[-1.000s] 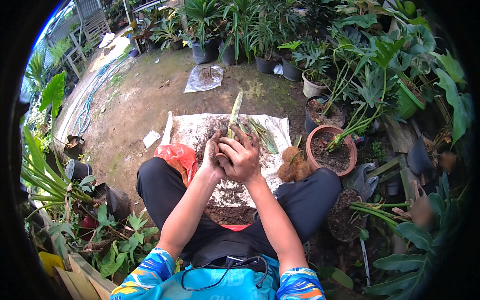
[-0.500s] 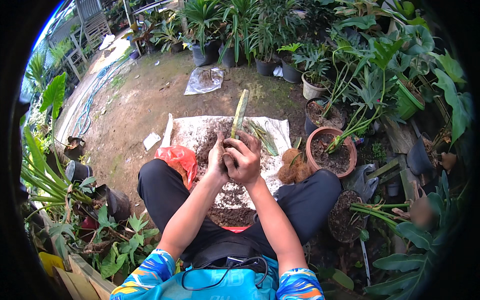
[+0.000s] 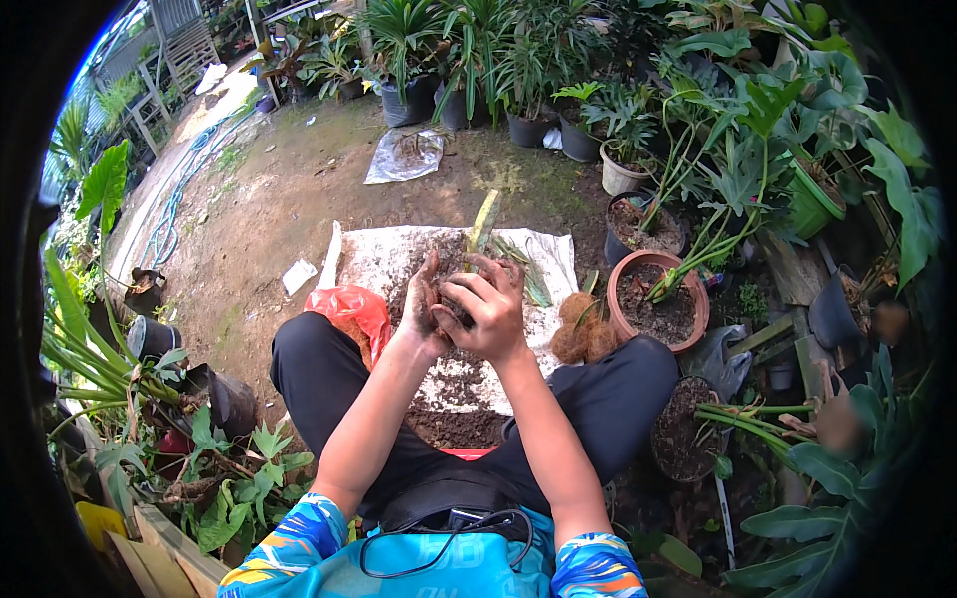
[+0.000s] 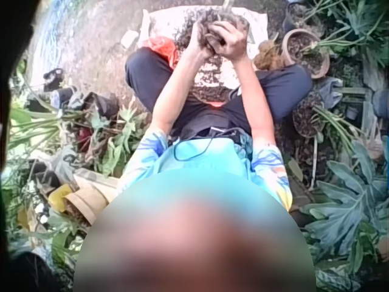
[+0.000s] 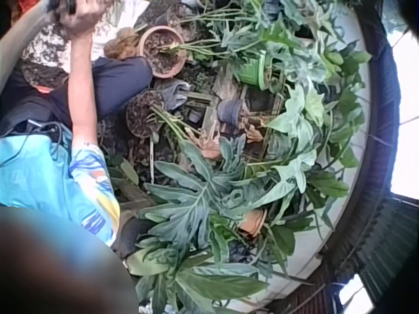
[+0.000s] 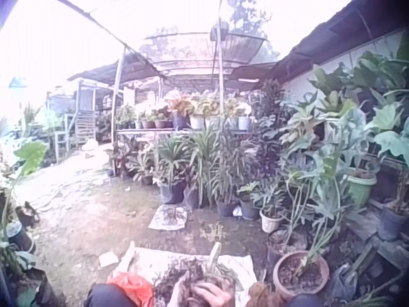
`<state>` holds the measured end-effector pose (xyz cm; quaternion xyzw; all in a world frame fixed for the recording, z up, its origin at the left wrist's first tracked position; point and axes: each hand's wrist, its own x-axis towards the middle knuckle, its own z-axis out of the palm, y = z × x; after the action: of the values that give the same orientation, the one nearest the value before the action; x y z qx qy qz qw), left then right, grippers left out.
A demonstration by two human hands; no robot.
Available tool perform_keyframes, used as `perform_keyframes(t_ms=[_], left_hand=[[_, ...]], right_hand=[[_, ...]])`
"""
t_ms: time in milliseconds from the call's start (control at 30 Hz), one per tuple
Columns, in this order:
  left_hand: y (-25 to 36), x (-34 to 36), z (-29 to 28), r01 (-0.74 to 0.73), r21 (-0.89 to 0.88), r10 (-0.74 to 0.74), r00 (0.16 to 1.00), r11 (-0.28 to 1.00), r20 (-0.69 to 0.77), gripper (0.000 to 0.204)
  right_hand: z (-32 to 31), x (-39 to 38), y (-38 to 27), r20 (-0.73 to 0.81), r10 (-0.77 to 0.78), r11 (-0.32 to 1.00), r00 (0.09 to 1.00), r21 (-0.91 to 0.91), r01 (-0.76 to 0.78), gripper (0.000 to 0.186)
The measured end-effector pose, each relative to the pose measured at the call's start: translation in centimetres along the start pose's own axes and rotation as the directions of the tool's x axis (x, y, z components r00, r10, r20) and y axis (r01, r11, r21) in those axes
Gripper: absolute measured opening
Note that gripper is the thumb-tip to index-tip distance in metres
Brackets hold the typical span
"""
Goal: The person sits on the ground and wraps a plant cutting with soil and coconut coir. They repeatedly add material and press it around the base of the cutting to form a compact root ball.
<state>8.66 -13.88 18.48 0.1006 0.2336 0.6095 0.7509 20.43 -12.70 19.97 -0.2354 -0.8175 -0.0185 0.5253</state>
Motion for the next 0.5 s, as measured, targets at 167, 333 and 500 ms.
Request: perform_keyframes(t_ms=[167,333,500], left_hand=[[-1.1,1.0,-0.8,-0.051,0.017,0.052,0.999,0.999,-0.017,0.054],[-0.6,0.0,-0.8,-0.02,-0.004,0.02,1.0,1.0,-0.021,0.054],[-0.1,-0.5,-0.3,0.077,-0.014,-0.075,0.99,0.997,0.12,0.051]], right_hand=[[1.1,-0.7,0.1,-0.097,-0.073,0.997,0.993,0.023,0.076,0.019],[1.0,-0.6,-0.1,-0.043,0.002,0.998,0.999,0.057,0.0,0.025],[0.4,-0.3,0.1,-0.079,0.05,0.998,0.996,0.047,-0.047,0.021]])
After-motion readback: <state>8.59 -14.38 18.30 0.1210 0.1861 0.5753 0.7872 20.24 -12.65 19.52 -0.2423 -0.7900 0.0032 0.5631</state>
